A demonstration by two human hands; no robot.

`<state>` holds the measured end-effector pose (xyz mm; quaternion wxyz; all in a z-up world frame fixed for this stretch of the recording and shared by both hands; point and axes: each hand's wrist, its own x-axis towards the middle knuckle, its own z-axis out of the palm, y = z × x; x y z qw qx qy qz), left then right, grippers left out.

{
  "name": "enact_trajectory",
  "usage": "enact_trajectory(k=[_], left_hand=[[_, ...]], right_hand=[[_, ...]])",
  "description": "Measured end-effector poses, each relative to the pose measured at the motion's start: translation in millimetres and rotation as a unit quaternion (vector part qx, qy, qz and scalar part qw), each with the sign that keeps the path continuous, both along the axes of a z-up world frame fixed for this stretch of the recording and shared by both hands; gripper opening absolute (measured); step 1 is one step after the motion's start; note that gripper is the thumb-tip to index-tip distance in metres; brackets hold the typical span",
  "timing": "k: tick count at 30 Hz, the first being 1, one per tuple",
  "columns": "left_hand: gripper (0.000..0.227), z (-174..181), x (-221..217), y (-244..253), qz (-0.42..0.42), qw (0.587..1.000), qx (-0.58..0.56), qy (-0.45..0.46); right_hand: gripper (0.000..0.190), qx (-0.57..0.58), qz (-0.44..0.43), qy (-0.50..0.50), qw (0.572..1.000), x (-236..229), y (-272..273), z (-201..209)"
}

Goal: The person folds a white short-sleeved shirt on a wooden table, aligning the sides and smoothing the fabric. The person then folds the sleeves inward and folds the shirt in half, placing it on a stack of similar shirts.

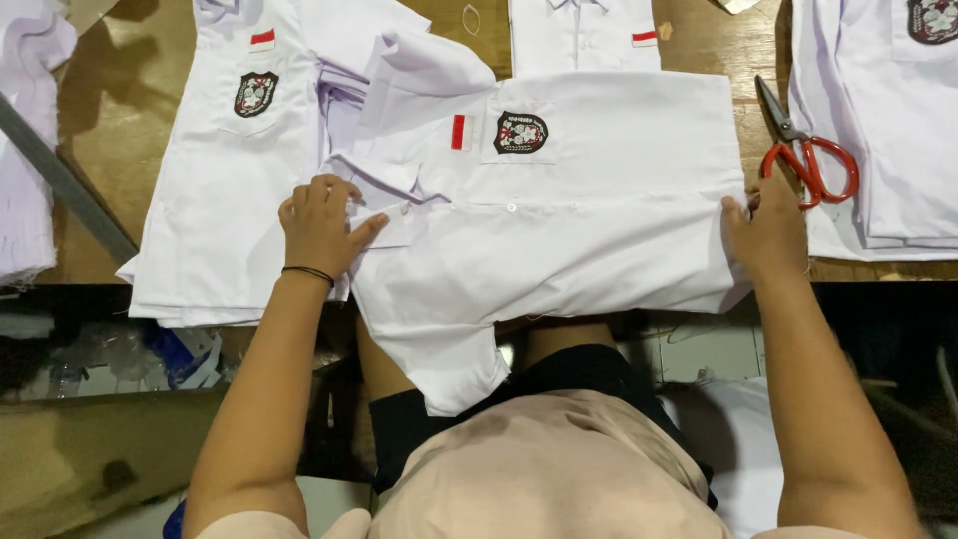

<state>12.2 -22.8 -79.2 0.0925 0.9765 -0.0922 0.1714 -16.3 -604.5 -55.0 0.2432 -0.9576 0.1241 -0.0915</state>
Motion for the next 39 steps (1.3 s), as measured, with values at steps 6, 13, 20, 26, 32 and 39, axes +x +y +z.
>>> enact_trajectory(k=[6,13,20,26,32,39], left_hand=[[0.062,18.1,40.1,-16.8,0.078,0.988,-0.129,0.025],[0.062,-15.1,91.1,-19.0,0.14,0.987,0.006,0.079],[0.055,-11.9,136.7,-23.5,0.117,0.992,-0.015,0.053],[0.053,6.3,187.6,-36.6,0.095,0.995,-0.042,0.009],[0.028,20.1,211.7,-52.8,0.042,0.995,-0.094,0.004],[0.022,54.9,215.6,-52.5,0.024,0.965,-0.259,-0.039]], right_hand=[[0.042,-0.012,-0.038,0.037,0.999,25.9,7.9,7.8],[0.046,-0.031,-0.085,0.098,0.991,36.5,20.4,5.9],[0.042,-0.048,-0.044,0.078,0.995,35.3,19.4,11.8],[0.039,-0.042,-0.022,0.041,0.998,36.3,11.6,6.2],[0.039,-0.016,-0.029,0.038,0.999,38.9,9.7,5.2],[0.039,-0.016,-0.04,0.009,0.999,59.0,-3.0,-2.5]])
